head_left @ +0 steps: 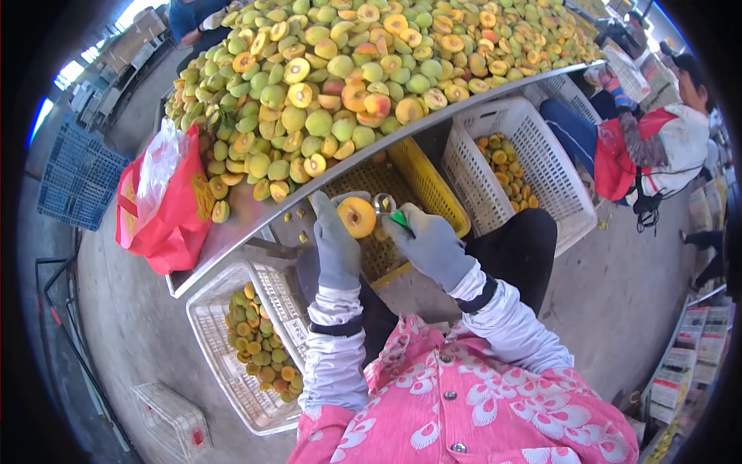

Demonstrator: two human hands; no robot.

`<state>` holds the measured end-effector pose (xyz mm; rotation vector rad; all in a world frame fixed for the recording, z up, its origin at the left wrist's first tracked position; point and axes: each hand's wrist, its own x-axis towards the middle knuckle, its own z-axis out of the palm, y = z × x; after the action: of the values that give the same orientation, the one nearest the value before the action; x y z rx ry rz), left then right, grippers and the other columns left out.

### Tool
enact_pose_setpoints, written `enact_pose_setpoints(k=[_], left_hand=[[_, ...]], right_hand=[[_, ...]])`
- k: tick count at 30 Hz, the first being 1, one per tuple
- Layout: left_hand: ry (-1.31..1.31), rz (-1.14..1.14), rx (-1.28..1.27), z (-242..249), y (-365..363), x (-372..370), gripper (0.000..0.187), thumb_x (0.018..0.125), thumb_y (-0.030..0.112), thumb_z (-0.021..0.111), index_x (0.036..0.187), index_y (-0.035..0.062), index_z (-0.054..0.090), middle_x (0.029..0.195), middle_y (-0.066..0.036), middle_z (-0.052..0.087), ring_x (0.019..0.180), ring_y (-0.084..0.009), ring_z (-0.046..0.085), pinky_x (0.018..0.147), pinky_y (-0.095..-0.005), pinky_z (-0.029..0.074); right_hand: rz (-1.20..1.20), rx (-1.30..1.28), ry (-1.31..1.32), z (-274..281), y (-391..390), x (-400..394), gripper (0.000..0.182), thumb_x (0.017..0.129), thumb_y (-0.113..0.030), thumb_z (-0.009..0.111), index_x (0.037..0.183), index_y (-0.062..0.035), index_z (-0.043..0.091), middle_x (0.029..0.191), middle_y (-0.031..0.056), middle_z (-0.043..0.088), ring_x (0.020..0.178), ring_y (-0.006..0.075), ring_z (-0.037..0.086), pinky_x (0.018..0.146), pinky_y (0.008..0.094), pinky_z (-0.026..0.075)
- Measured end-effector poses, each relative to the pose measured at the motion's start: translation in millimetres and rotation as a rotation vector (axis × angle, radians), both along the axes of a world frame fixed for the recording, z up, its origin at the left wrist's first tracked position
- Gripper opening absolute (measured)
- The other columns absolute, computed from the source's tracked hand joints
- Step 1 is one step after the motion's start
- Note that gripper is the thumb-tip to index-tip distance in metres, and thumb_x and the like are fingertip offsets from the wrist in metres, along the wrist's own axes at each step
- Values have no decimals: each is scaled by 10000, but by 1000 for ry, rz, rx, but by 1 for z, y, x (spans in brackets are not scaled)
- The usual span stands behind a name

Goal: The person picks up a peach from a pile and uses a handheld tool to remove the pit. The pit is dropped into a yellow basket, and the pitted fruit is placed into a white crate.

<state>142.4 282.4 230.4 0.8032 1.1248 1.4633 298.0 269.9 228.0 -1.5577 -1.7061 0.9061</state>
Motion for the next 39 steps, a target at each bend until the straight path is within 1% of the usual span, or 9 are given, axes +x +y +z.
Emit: enact_pose_setpoints(k=[2,9,15,19,23,25,29,30,39], left_hand=[[107,-74,90,1,-1,2,644,1035,548,296,1085,-27,581,944,-128,653,770,-171,627,661,-266,523],[169,71,115,19,-8,13,803,1024,613,228,943,-58,661,786,-98,657,690,-169,609,702,-256,502],[340,-187,63,15,1,-17,806,1030,595,246,846,-52,689,728,-81,665,663,-151,613,657,-249,498],[297,-436,-47,22,7,-28,736,1040,553,264,983,-46,690,805,-91,682,633,-162,615,663,-262,515],[233,-148,205,43,-16,8,451,1041,307,405,1329,-25,505,1093,-109,648,855,-127,607,761,-244,490],[290,153,275,27,-12,16,446,1032,326,403,1238,-31,574,987,-93,652,903,-137,567,757,-256,475],[97,-293,88,27,-9,-7,458,1036,359,431,1050,-37,660,832,-95,673,739,-148,609,681,-263,494],[-16,-252,-171,28,-3,-4,502,1043,388,423,971,-34,684,758,-88,669,649,-146,610,632,-253,492],[319,-139,-74,-4,9,3,477,1029,363,492,845,-20,709,658,-40,626,594,-96,581,563,-223,449]], right_hand=[[101,105,-121,20,-12,-6,279,916,-297,666,895,-42,554,709,200,630,693,401,644,576,458,477],[146,189,-200,8,-16,-18,336,940,-382,596,984,-53,544,649,185,639,616,399,649,556,493,495],[239,19,-267,5,-14,-15,292,949,-330,611,991,-48,551,738,205,646,679,417,646,597,466,504],[355,-182,215,11,-10,-16,366,998,-404,526,956,-45,581,712,130,640,624,259,643,550,391,486],[267,-584,718,30,-13,-25,339,1009,-403,528,895,-91,595,678,-32,534,540,75,486,482,254,402],[286,-679,680,36,-12,-24,331,1005,-402,536,891,-96,585,671,-32,523,532,71,474,472,243,382],[349,-879,576,58,-9,-16,372,1007,-439,517,880,-91,548,650,-41,480,503,56,434,442,226,333],[347,-878,578,54,-9,-13,372,1007,-439,517,880,-91,548,650,-41,480,503,56,434,442,226,333],[366,-1171,906,23,-11,-6,479,979,-588,482,884,-120,525,589,-98,335,465,30,288,422,220,238]])
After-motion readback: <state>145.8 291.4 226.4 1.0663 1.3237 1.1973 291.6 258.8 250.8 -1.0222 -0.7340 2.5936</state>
